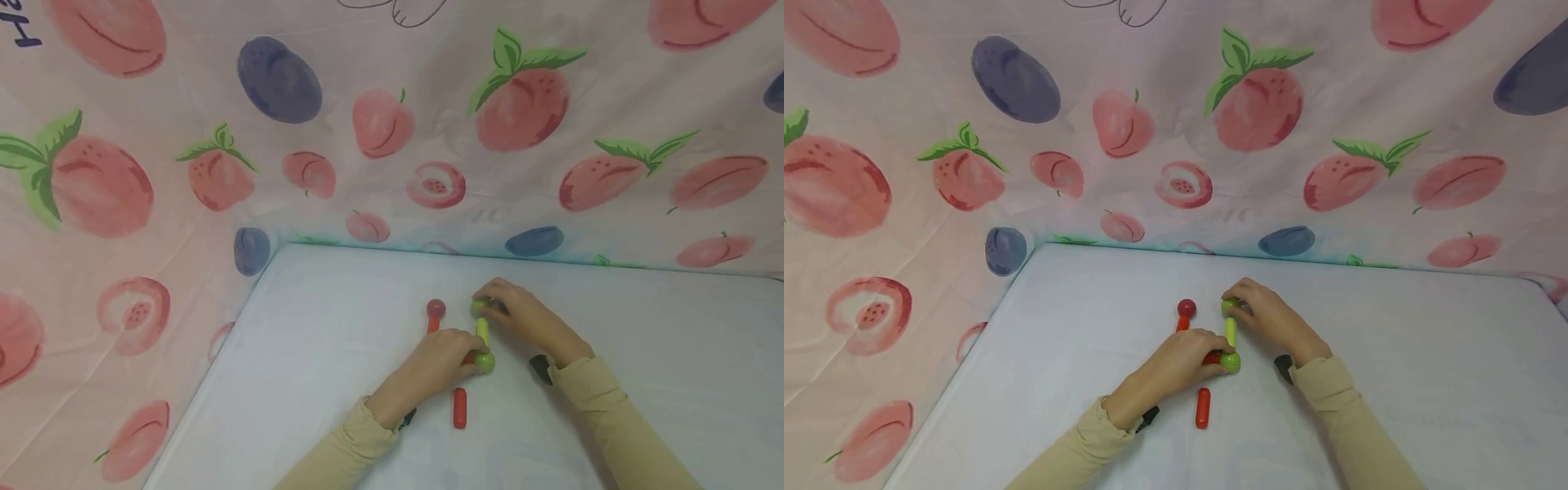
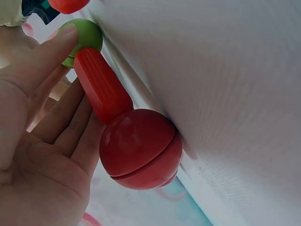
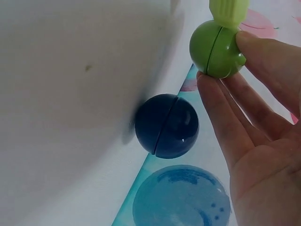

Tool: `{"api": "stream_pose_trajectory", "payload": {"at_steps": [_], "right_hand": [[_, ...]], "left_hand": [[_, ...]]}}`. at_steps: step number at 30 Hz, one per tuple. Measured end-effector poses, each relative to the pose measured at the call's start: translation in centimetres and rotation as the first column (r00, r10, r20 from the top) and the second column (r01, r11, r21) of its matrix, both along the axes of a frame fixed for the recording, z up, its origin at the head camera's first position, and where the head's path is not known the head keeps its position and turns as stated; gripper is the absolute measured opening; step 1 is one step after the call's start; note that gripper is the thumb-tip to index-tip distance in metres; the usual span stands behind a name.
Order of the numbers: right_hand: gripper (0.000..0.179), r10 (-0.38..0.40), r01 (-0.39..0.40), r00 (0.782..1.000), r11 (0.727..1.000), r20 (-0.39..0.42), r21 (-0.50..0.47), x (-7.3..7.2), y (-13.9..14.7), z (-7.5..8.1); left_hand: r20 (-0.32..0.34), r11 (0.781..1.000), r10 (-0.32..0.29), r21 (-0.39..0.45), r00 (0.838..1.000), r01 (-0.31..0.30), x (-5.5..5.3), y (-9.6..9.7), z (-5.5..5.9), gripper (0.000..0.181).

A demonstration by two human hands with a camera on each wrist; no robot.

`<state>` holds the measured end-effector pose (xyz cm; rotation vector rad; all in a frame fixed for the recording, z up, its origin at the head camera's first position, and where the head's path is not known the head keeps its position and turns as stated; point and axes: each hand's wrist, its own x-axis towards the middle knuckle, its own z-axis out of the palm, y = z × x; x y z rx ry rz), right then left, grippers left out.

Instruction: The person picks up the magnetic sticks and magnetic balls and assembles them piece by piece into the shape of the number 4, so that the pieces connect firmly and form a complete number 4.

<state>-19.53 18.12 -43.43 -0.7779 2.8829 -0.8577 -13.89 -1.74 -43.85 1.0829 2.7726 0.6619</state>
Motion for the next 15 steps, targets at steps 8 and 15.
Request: {"api": "stream_pose_trajectory", "payload": {"at_steps": [8, 15], "right_hand": [[0.024, 0.001, -0.001, 1.0, 1.0, 0.009, 0.003, 0.0, -0.15, -0.05], [0.024, 0.015, -0.015, 1.0, 1.0, 0.002, -0.007, -0.05, -0.32, -0.02]], "left_hand": [[0.0, 1.0, -0.001, 0.0, 1.0, 0.001, 0.03, -0.01, 0.04, 0.031], [-0.003, 1.0, -0.005, 0.003, 1.0, 0.005, 0.04, -0.01, 0.1, 0.031]]}}
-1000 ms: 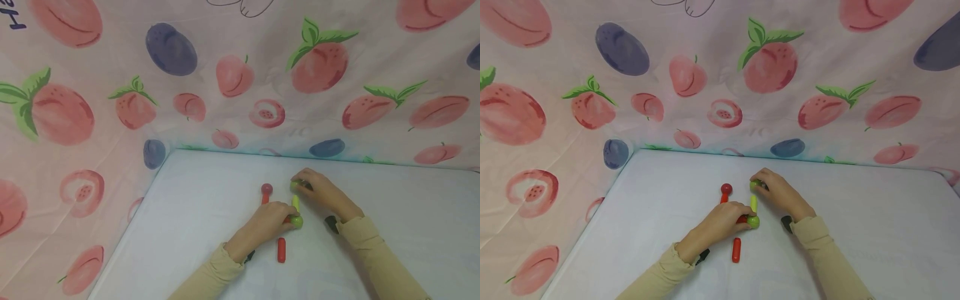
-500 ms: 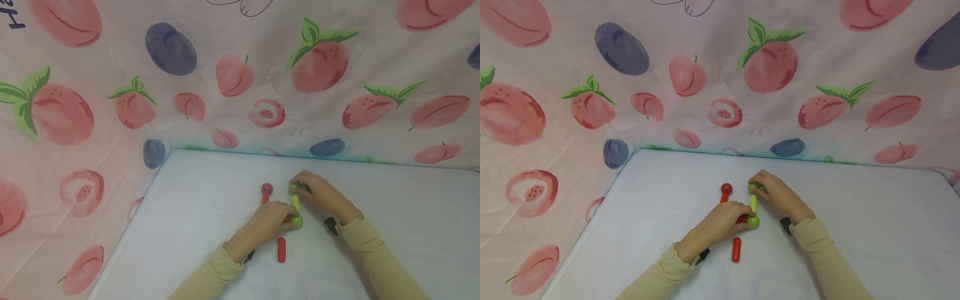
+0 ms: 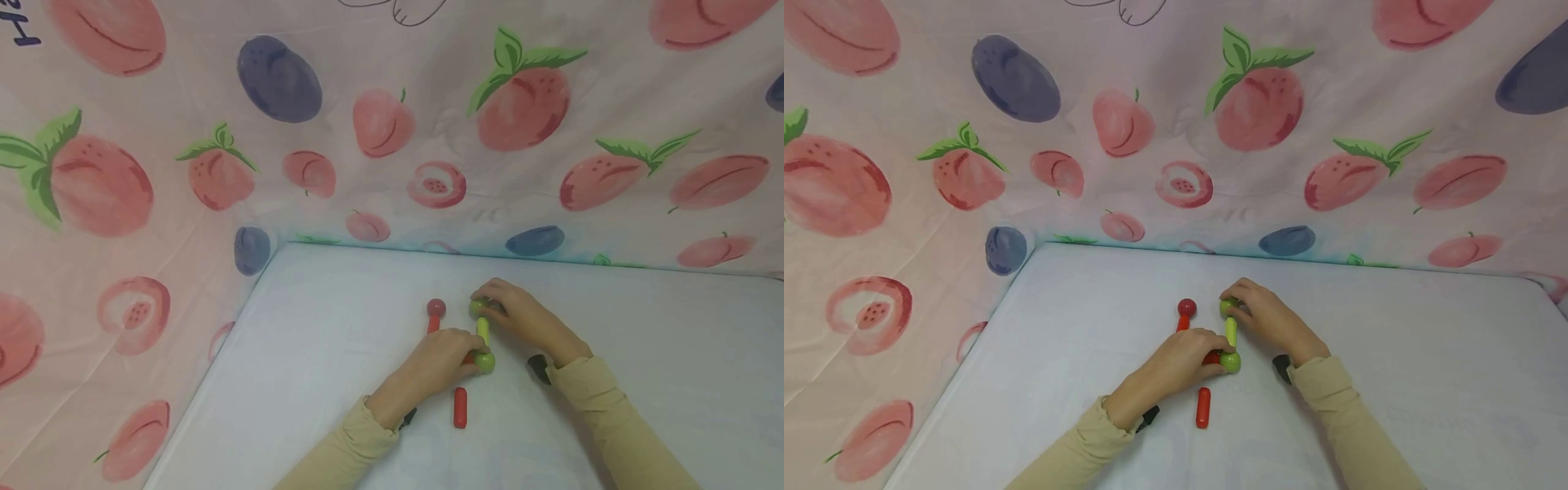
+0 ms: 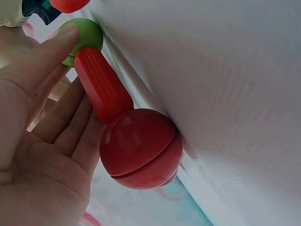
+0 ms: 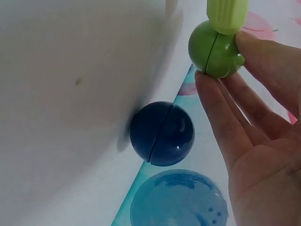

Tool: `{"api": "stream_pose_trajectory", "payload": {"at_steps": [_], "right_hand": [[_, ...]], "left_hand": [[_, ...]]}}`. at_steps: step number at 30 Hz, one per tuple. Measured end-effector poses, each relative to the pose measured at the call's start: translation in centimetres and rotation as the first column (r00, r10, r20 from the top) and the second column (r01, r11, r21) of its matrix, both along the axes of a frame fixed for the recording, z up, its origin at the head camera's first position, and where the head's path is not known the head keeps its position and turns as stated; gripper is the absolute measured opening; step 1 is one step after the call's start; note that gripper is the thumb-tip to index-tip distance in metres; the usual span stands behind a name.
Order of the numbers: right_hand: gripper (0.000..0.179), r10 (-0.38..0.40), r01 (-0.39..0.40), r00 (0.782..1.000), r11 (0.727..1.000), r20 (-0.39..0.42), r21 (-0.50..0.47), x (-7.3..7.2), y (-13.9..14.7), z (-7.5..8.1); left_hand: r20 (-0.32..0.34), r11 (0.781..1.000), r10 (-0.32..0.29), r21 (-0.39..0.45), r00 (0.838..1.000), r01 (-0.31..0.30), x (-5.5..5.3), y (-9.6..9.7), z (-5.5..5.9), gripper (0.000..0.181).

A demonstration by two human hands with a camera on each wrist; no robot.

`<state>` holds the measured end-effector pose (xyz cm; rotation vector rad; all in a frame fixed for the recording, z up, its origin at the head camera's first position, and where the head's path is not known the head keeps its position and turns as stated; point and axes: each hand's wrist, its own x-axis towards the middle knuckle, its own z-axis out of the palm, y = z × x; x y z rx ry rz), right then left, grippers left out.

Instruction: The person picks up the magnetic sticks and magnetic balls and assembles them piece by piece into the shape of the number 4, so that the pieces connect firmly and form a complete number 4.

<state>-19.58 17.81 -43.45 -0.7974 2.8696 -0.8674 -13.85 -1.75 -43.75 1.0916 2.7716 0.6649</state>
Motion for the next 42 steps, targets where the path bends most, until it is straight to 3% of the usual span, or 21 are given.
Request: {"api": "stream_pose_trajectory", "payload": {"at_steps": [21, 31, 42], "right_hand": [[0.024, 0.015, -0.015, 1.0, 1.0, -0.007, 0.017, 0.2, -0.2, -0.2], [0.025, -0.027, 0.027, 1.0, 0.999, -0.015, 0.041, 0.6, -0.2, -0.2], [0.024, -0.018, 0.019, 0.999, 0.999, -0.036, 0.032, 1.2, 0.1, 0.0]], "left_hand": [[-0.012, 1.0, 0.008, -0.004, 1.0, -0.008, 0.1, -0.1, 0.1, 0.03], [0.018, 1.0, 0.013, 0.011, 1.0, -0.013, 0.0, -0.3, 0.0, 0.029], [0.023, 1.0, 0.002, 0.004, 1.0, -0.002, -0.5, -0.4, 0.2, 0.029]]}}
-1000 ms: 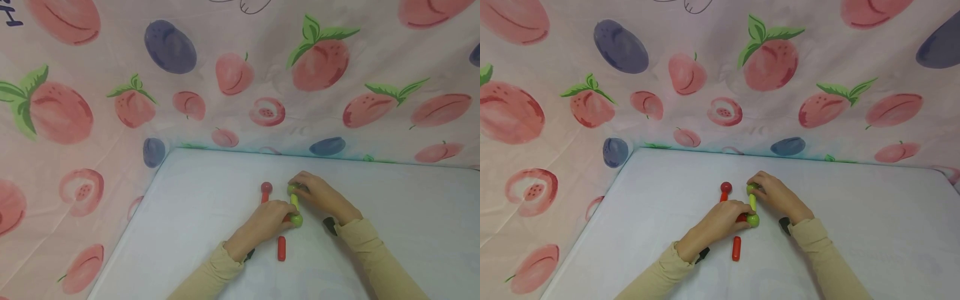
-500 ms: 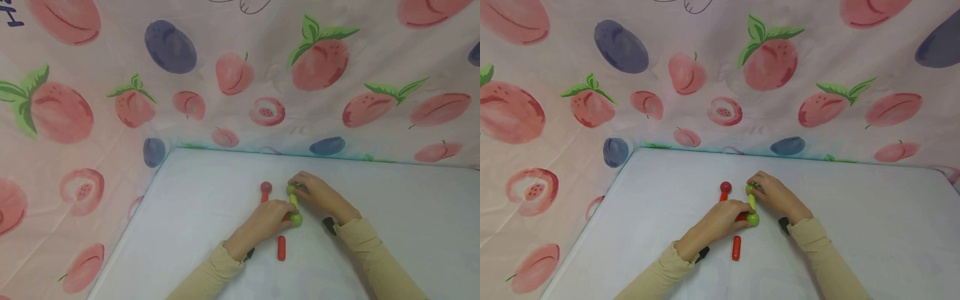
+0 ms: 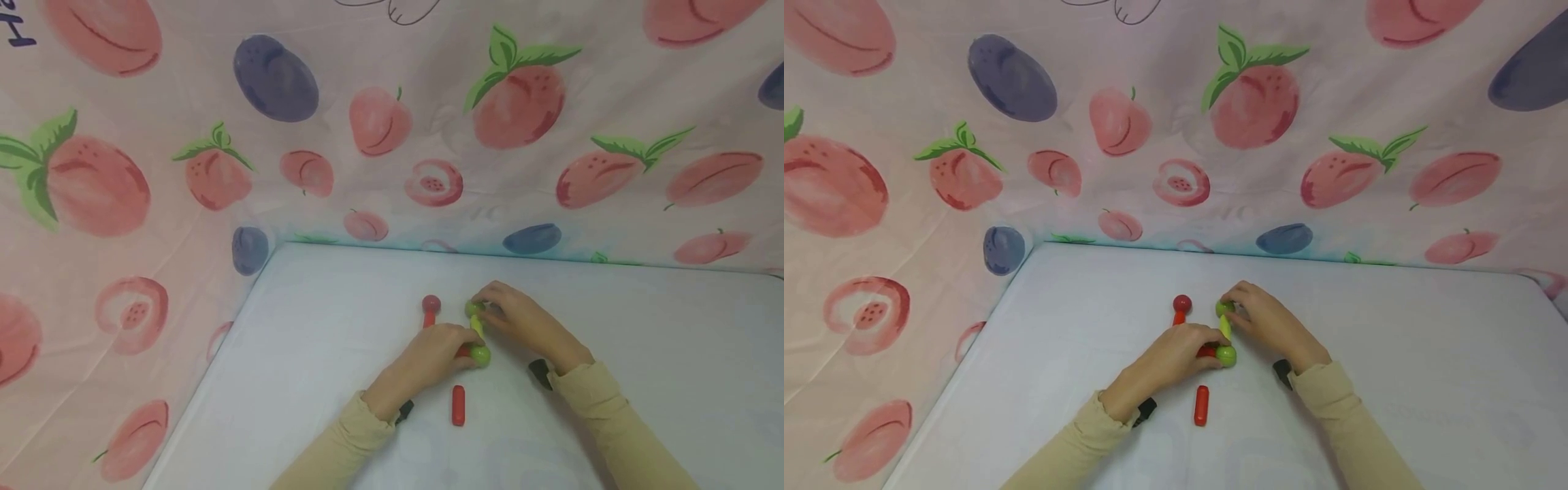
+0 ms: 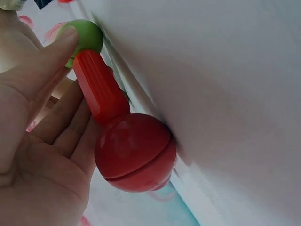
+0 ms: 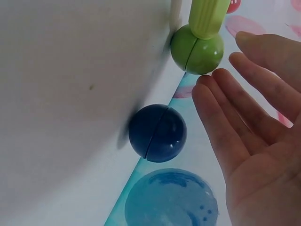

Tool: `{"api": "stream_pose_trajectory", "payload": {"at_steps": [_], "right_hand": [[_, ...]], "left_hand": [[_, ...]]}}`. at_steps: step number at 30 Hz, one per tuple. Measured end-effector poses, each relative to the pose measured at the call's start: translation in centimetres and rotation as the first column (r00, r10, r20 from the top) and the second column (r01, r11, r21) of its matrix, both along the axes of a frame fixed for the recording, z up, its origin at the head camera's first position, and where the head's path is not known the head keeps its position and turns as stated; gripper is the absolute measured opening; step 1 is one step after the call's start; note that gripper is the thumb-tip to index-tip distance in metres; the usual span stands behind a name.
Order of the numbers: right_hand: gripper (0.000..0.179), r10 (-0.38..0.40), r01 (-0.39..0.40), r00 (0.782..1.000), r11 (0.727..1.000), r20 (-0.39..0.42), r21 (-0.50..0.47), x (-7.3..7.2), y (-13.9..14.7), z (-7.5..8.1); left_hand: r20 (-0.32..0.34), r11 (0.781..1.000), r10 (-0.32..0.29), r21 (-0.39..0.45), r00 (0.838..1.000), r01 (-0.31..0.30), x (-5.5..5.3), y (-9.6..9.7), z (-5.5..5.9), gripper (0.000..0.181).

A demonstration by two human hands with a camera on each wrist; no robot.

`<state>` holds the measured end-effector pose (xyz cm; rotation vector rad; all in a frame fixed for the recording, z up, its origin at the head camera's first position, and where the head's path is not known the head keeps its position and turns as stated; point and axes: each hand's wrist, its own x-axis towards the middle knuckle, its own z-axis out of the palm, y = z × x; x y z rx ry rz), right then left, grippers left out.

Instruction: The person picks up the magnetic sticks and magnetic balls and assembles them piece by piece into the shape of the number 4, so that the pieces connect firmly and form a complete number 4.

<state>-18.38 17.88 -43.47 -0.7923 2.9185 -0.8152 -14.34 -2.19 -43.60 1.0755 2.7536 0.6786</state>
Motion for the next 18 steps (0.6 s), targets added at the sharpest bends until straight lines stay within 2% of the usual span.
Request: {"api": "stream_pose_trajectory", "payload": {"at_steps": [5, 10, 18], "right_hand": [[0.026, 0.004, -0.003, 1.0, 1.0, -0.021, 0.014, 0.3, 0.0, 0.2], [0.029, -0.016, 0.016, 1.0, 0.999, 0.001, 0.042, 0.9, -0.1, 0.6], [0.032, 0.003, -0.002, 1.0, 0.997, -0.01, 0.072, 1.9, 0.0, 1.1]], "left_hand": [[0.019, 1.0, 0.0, 0.011, 1.0, 0.0, -0.3, -0.1, -0.1, 0.031], [0.062, 0.999, -0.001, 0.047, 0.998, -0.002, -0.6, -0.3, -0.3, 0.032], [0.143, 0.995, -0.04, 0.101, 0.989, 0.026, -1.2, -0.7, -0.8, 0.032]]}}
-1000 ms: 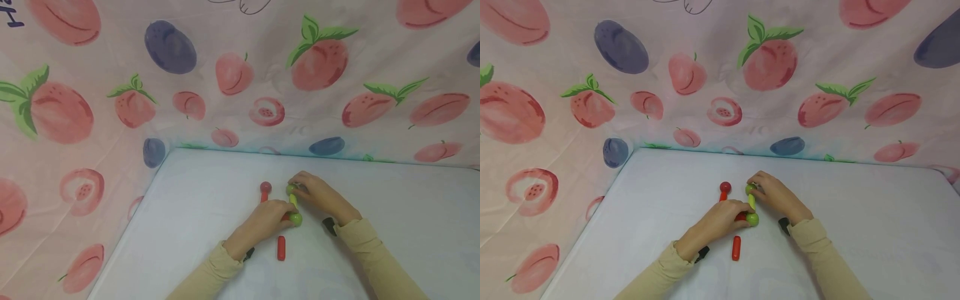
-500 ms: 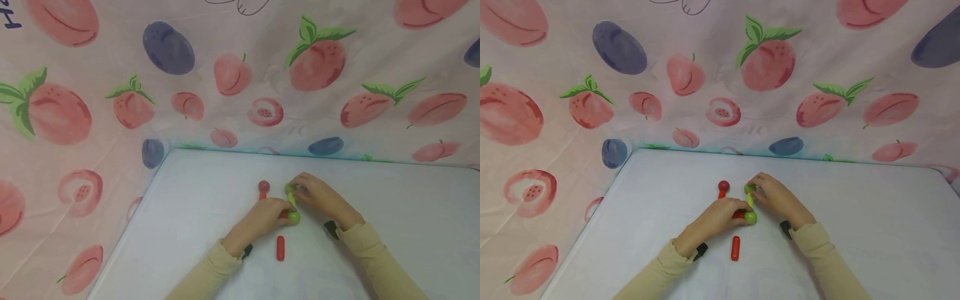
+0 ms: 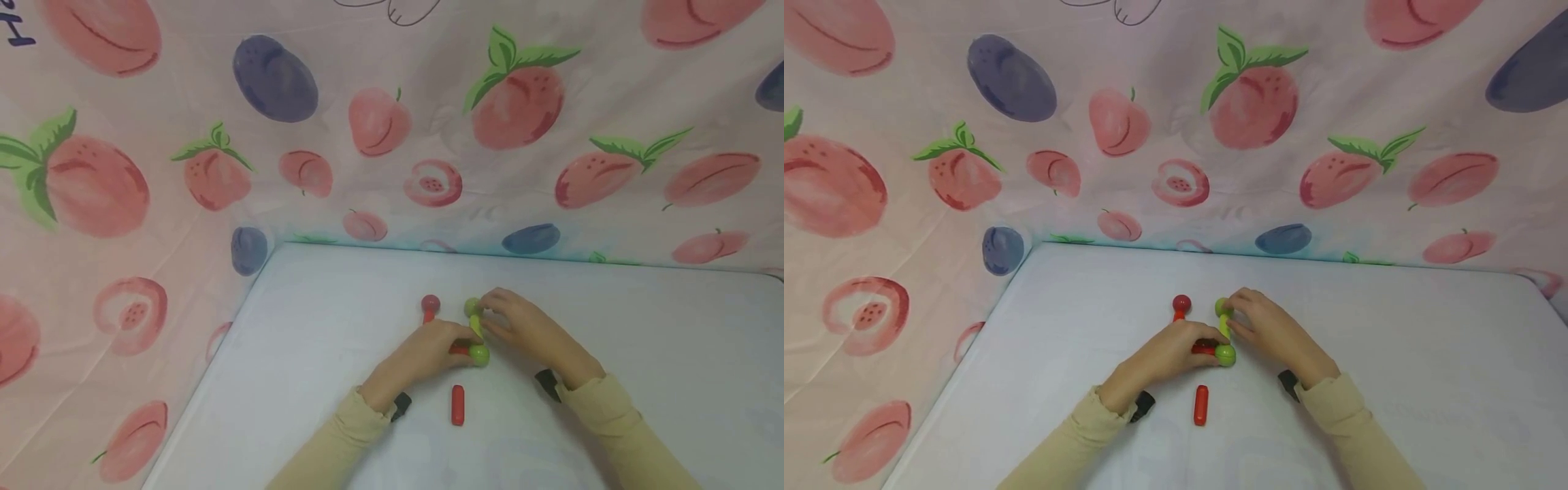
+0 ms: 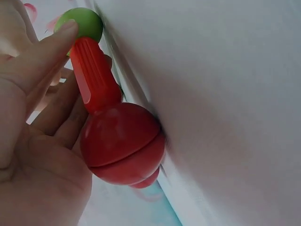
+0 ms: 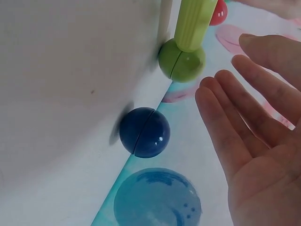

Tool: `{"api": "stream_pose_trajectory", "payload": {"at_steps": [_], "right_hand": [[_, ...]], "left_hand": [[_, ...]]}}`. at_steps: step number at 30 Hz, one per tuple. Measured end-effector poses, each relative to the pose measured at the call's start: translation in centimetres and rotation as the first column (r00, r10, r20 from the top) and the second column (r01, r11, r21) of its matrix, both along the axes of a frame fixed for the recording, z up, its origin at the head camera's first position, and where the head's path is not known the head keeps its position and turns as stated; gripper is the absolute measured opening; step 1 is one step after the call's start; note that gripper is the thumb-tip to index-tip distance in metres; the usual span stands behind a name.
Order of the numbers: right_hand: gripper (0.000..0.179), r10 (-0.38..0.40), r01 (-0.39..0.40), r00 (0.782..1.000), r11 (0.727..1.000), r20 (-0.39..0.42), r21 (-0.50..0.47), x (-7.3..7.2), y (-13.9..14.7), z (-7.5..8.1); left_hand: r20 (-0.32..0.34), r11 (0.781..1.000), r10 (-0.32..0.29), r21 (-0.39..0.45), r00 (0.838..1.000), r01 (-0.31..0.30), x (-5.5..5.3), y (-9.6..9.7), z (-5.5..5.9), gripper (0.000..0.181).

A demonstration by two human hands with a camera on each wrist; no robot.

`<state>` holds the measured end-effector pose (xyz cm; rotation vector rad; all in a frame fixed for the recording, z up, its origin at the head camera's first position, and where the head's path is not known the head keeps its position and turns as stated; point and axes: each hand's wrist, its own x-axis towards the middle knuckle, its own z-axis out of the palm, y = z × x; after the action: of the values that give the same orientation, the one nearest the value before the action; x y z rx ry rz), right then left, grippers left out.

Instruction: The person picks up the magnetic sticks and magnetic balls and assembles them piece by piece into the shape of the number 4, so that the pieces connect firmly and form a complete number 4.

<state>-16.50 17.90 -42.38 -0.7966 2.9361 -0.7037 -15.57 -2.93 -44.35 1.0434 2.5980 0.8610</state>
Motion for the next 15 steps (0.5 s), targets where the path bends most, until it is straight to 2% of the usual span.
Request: {"api": "stream_pose_trajectory", "payload": {"at_steps": [9, 15], "right_hand": [[0.039, 0.005, -0.005, 1.0, 1.0, -0.015, 0.025, 1.0, 0.0, 0.2], [0.039, 0.032, -0.031, 0.997, 0.999, -0.064, 0.018, 1.6, 0.2, 0.3]], "left_hand": [[0.047, 1.0, 0.005, 0.023, 0.999, -0.006, -0.2, -0.2, -0.1, 0.035], [0.071, 0.999, 0.002, 0.052, 0.997, -0.006, -0.3, -0.6, 0.0, 0.036]]}}
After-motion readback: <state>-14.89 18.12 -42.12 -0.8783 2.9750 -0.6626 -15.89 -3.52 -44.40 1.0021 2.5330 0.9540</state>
